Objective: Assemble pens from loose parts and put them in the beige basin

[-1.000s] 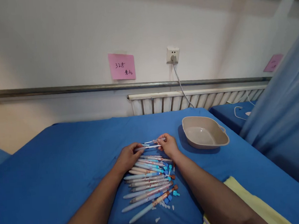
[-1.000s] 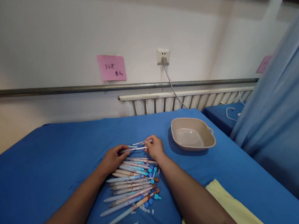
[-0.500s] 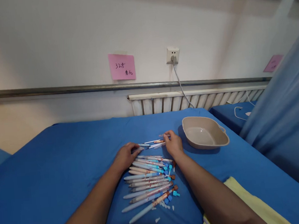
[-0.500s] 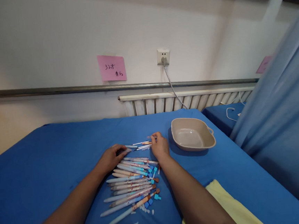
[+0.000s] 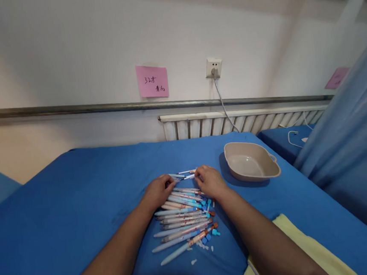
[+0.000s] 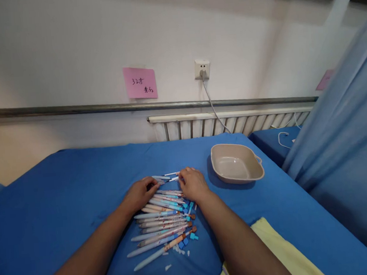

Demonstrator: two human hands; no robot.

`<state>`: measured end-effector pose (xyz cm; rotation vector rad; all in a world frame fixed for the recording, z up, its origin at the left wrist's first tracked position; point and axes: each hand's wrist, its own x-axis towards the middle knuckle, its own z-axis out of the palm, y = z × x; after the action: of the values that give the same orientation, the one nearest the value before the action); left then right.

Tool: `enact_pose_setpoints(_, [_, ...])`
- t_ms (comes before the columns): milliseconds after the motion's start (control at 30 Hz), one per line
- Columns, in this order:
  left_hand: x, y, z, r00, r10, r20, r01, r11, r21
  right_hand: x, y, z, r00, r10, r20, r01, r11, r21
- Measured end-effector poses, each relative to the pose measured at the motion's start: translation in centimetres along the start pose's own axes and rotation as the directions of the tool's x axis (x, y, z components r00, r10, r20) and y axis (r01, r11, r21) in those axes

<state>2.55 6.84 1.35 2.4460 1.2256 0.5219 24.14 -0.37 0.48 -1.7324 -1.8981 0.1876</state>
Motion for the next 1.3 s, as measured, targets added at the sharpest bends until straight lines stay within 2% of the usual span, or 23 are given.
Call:
enact_pose_setpoints(133, [-0.9,0.7,0.2,0.998,0.056,0.023,-0.056,0.998,-0.027,-1.0,-1.0,0.2,0.986,-0.087,0.139,0.081,0.995,0.052])
enact_pose_setpoints(367, [-2.5,1.4,0.6,1.0,0.004,0.014,-0.003,1.0,-0.02,-1.9,-0.4,0.4,0.975,-0.075,0.211,0.055,0.994,0.098])
enact_pose_setpoints(567, [-3.2,1.6,0.8,1.0,-0.023,0.003,0.023,0.997,-0.073,-2.0,0.1,1.6,0.988,-0.049,0.145,0.016,0.975,0.222])
enact_pose_setpoints(667, [-2.8,1.2,1.0,0.999,-0.048,0.011,0.049,0.983,-0.177,-1.5,0.6,2.6,0.992,0.009,0.128,-0.057,0.924,0.377])
enact_pose_setpoints(767, [-2.2,0.7,1.1,0.999,-0.043,0.015,0.046,0.965,-0.259,-0.8,1.3,3.4,0.983,0.058,0.176,-0.14,0.854,0.501])
enact_pose_setpoints(933, [-1.5,-0.1,1.1,0.999,-0.02,0.051,0.034,0.952,-0.306,-0.2,2.3,3.6,0.968,0.036,0.249,-0.194,0.735,0.65])
enact_pose_setpoints(1033, [-1.5,0.0,1.0,1.0,0.001,-0.002,-0.002,0.948,-0.319,-0.3,2.3,3.1,0.955,-0.054,0.29,-0.184,0.657,0.731])
enact_pose_setpoints(1100, [-1.7,0.4,1.0,0.998,0.031,-0.052,-0.046,0.946,-0.321,-0.3,1.9,2.9,0.957,-0.068,0.283,-0.178,0.632,0.754])
enact_pose_setpoints(1300, [-2.2,1.9,1.1,0.985,0.088,-0.147,-0.133,0.932,-0.336,-0.1,0.0,2.9,0.979,0.076,0.19,-0.198,0.592,0.781])
